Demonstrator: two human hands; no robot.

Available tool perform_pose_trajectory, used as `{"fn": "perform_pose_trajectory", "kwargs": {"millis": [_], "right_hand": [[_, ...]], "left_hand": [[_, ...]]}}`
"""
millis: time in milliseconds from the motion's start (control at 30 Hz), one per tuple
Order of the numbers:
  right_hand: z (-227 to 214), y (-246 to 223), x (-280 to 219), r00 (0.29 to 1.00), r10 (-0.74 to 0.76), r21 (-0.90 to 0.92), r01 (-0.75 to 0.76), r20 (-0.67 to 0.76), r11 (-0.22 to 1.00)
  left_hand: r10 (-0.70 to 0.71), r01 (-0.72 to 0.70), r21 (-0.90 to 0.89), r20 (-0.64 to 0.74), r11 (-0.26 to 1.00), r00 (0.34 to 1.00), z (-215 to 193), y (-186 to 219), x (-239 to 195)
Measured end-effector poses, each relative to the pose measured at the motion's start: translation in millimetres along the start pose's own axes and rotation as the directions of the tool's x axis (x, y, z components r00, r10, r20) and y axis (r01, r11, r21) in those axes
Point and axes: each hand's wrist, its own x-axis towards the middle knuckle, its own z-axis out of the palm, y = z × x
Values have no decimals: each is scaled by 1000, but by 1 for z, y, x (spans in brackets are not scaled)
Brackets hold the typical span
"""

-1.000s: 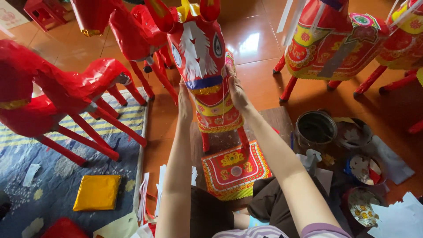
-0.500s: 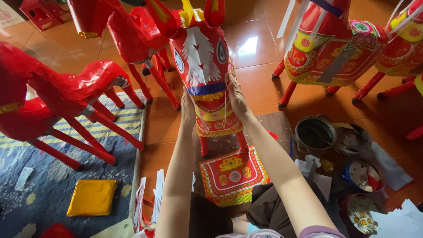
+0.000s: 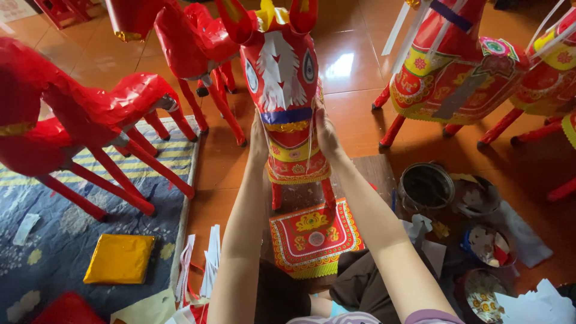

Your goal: Assembling and decorating traditional paper votive offerings by folding paper and gluing decorations.

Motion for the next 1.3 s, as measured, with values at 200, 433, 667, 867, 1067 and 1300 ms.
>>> {"fn": "perform_pose_trajectory", "kwargs": {"millis": [200, 433, 667, 867, 1067, 1300], "right_hand": [[-30, 48, -16, 948, -29, 0, 31, -318, 1000], [10, 13, -60, 955, 85, 432, -206, 284, 878], [13, 17, -53, 915, 25, 682, -319, 404, 658], [6, 25, -55, 875, 5, 710, -396, 485, 582], [-6, 57, -81, 840, 82, 712, -502, 536, 491], [-51, 175, -193, 660, 672, 545, -718, 337, 433]], "left_hand": [[-57, 50, 222, 25, 974, 998, 19, 49, -29], [-25, -2, 299, 88, 954, 996, -12, -30, -39], [124, -171, 471, 130, 866, 984, -11, -43, -31], [14, -31, 547, 36, 837, 999, -17, -52, -38], [-72, 60, 662, -9, 747, 997, -58, -102, -78], [-601, 528, 767, -240, 364, 762, -190, -232, -259]]}}
